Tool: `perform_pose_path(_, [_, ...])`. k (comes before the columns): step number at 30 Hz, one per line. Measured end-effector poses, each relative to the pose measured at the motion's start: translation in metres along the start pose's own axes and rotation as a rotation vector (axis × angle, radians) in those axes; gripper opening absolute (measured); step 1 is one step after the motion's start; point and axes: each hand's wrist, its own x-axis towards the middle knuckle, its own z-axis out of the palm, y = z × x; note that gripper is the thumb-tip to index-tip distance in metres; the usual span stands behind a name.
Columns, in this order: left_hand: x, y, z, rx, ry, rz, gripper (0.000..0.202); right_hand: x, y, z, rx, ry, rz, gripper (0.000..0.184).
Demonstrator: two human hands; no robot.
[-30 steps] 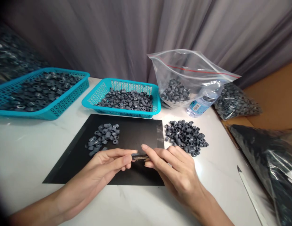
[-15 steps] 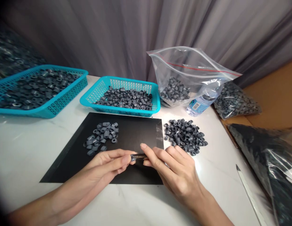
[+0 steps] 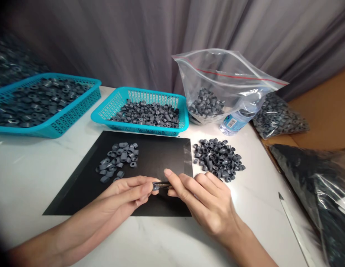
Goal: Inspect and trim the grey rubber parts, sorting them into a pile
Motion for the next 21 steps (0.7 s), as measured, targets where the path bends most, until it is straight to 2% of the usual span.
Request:
perform_pose_path(12, [-0.002,-0.002,-0.0004,-0.029,-0.005,-0.017,0.014,0.0028,-0.0012,-0.0024,-0.004,0.028,-0.012,0.06])
perform_pose_path(21, [-0.001,0.0039,0.0023,0.03,-0.01,0.037,0.014,0.0014,-0.001,-0.0015,0.18,0.078,0.115,0.054])
